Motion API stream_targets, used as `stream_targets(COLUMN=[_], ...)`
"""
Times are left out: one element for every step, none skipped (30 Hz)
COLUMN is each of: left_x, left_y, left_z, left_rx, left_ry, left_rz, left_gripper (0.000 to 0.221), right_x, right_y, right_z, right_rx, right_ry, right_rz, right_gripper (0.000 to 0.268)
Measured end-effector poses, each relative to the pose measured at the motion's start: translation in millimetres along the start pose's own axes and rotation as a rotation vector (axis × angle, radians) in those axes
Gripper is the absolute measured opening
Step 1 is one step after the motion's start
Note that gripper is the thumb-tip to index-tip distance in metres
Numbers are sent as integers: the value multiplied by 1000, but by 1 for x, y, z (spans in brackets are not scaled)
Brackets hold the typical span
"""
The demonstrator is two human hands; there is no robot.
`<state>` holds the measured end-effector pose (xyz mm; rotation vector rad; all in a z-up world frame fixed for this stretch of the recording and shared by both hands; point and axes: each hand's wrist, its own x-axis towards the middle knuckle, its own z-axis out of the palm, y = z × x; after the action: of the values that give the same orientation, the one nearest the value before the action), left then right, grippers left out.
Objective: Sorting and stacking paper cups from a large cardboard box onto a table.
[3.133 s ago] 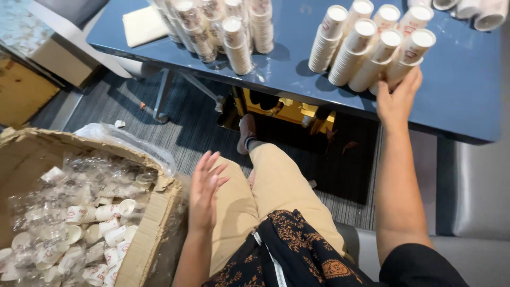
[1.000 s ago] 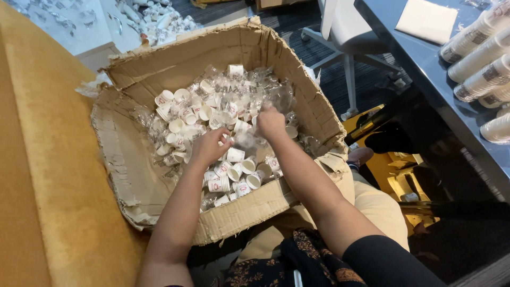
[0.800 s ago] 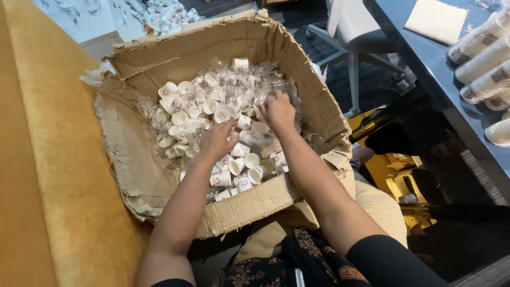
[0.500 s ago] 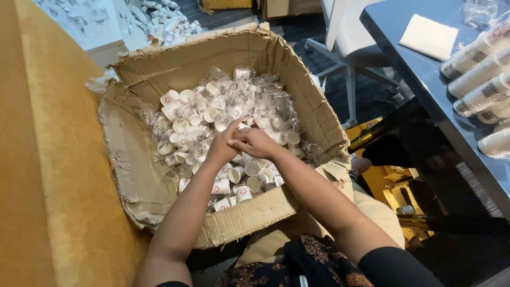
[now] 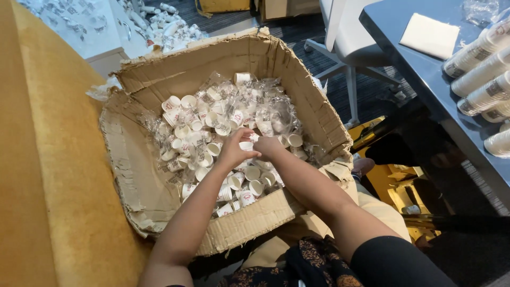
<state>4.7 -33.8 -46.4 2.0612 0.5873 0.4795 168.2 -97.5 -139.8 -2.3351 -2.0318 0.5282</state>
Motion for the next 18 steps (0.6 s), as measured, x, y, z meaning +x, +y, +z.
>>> stream_targets(left_x=[0,2,4,5,6,5,5,6,7,6,6,5,5,4,3,4,4,4], left_y=[-1,-2,-3,-5,-8,-11,-13,-15,-16,-12,-9,-6,-5,-5,-4,-6,-7,-8], left_z=[-1,-1,0,-3,-5,-8,-11,-16,-20,-21,-21,-23,-21,-22,-23,-23,-22,-21], left_rx=[4,-37,-78,-83,-31,23,19,20,22,20,87,153,151,197,243,244,248,252], left_ry=[3,-14,-31,-34,11,56,53,61,69,65,79,97,96,86,74,74,72,65], left_rz=[0,-22,-44,-43,-23,-5,-7,-70,-134,-131,-137,-145,-143,-104,-66,-67,-77,-86], left_gripper=[78,77,75,75,76,76,76,80,83,83,86,88,88,90,92,92,93,94], right_x=[8,15,22,7,-7,-22,-31,-38,-45,-44,-44,-44,-39,-32,-25,-27,-29,-32], right_y=[5,12,19,12,5,-3,-7,-11,-15,-11,-8,-5,3,10,16,16,15,14], right_z=[6,12,19,-10,-38,-66,-78,-91,-104,-101,-97,-94,-82,-70,-58,-62,-65,-68], right_rx=[1,-47,-94,-96,-82,-65,-65,-7,52,52,98,143,141,176,211,212,223,235], right_ry=[3,5,8,5,29,52,48,74,100,101,180,259,259,368,475,475,380,285], right_rz=[-4,-3,-3,2,80,157,159,268,377,381,394,403,404,333,260,260,310,365], right_gripper=[39,31,24,24,30,37,37,39,42,42,43,47,47,38,30,30,28,30])
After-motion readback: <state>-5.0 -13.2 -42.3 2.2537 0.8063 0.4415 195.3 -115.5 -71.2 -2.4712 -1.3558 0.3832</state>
